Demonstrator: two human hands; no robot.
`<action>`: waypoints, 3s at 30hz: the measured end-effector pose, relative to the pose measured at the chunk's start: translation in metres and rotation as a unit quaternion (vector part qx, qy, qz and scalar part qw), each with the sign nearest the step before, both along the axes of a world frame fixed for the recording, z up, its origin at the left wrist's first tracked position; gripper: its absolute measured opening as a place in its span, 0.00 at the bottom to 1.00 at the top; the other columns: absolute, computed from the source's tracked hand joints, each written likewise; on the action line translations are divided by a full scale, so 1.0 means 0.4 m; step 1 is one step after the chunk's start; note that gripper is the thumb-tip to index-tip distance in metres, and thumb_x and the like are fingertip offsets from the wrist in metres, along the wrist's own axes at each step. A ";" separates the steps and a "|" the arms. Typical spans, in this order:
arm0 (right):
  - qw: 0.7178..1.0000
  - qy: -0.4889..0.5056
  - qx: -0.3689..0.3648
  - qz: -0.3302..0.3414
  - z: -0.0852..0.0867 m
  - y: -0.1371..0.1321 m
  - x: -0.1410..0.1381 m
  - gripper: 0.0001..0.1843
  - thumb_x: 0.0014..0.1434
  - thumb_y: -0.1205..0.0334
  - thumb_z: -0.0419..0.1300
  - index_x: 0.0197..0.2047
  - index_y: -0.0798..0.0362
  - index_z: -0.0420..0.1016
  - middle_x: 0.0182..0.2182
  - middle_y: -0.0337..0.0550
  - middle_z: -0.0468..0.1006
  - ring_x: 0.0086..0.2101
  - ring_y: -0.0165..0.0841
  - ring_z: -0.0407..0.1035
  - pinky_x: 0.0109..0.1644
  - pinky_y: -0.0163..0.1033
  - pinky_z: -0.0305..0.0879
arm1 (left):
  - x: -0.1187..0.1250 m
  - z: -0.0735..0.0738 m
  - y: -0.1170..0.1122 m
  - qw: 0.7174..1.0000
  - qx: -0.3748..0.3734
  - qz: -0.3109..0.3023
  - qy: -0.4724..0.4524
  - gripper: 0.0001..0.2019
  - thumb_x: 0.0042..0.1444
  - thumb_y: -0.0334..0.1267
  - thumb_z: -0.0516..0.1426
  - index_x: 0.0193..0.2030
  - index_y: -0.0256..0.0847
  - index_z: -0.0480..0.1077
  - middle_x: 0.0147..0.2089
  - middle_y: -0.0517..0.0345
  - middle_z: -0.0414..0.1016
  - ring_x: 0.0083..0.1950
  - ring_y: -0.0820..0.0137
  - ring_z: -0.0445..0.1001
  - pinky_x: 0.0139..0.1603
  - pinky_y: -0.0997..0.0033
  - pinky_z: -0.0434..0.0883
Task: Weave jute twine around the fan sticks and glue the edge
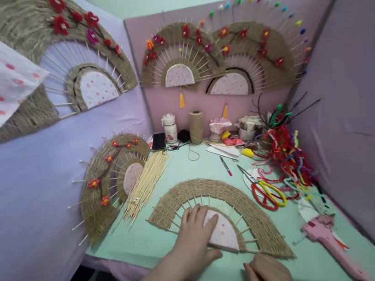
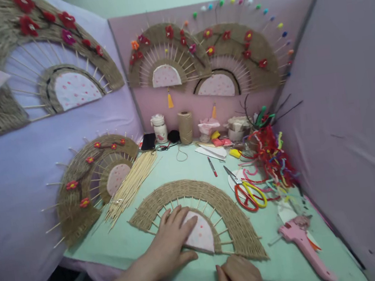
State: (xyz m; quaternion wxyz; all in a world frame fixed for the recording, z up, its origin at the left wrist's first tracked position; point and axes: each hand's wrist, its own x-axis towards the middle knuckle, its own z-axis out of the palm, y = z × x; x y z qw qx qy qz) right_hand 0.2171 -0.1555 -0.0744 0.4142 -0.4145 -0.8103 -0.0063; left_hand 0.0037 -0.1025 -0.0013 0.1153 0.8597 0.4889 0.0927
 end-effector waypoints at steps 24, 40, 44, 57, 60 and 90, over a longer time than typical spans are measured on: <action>0.994 -0.034 0.083 -0.054 0.007 0.028 -0.014 0.13 0.55 0.71 0.51 0.20 0.53 0.58 0.15 0.35 0.63 0.19 0.26 0.57 0.26 0.35 0.47 | -0.049 0.052 0.208 0.993 0.000 -0.115 0.027 0.41 0.40 0.41 0.61 0.64 0.55 0.53 0.58 0.52 0.61 0.60 0.53 0.57 0.64 0.47 0.46; 0.985 0.037 -0.100 -0.136 0.285 0.151 0.141 0.17 0.62 0.61 0.50 0.21 0.53 0.64 0.18 0.36 0.66 0.22 0.27 0.60 0.27 0.33 0.52 | 0.143 0.015 0.192 0.977 0.085 -0.180 -0.072 0.14 0.58 0.36 0.53 0.51 0.48 0.67 0.54 0.53 0.70 0.59 0.61 0.64 0.62 0.46 0.53; 0.953 0.022 -0.160 -0.256 0.386 0.387 0.284 0.10 0.60 0.59 0.52 0.33 0.54 0.71 0.26 0.40 0.75 0.27 0.29 0.66 0.31 0.32 0.57 | 0.141 -0.019 0.195 0.972 0.118 -0.171 -0.107 0.13 0.59 0.32 0.49 0.48 0.47 0.68 0.50 0.53 0.72 0.58 0.61 0.64 0.61 0.47 0.53; 0.904 -0.116 -0.161 -0.378 0.437 0.834 0.378 0.13 0.57 0.66 0.55 0.42 0.53 0.77 0.42 0.52 0.78 0.43 0.38 0.71 0.46 0.37 0.61 | 0.111 -0.036 0.203 0.974 0.129 -0.150 -0.108 0.13 0.60 0.32 0.49 0.48 0.45 0.69 0.51 0.51 0.72 0.59 0.61 0.63 0.61 0.48 0.53; 0.902 -0.085 -0.127 -0.403 0.475 0.834 0.414 0.16 0.60 0.64 0.50 0.47 0.57 0.76 0.44 0.53 0.77 0.45 0.38 0.70 0.48 0.38 0.60 | 0.112 -0.039 0.203 0.973 0.123 -0.157 -0.114 0.13 0.60 0.33 0.49 0.49 0.45 0.69 0.52 0.51 0.71 0.59 0.61 0.63 0.61 0.48 0.52; 0.893 -0.176 -0.204 -0.361 0.345 0.704 0.531 0.08 0.55 0.67 0.58 0.36 0.58 0.78 0.37 0.51 0.76 0.40 0.34 0.69 0.43 0.32 0.59 | 0.320 0.126 0.306 0.970 0.043 -0.223 -0.088 0.20 0.55 0.36 0.54 0.56 0.45 0.65 0.54 0.50 0.67 0.54 0.59 0.67 0.55 0.55 0.64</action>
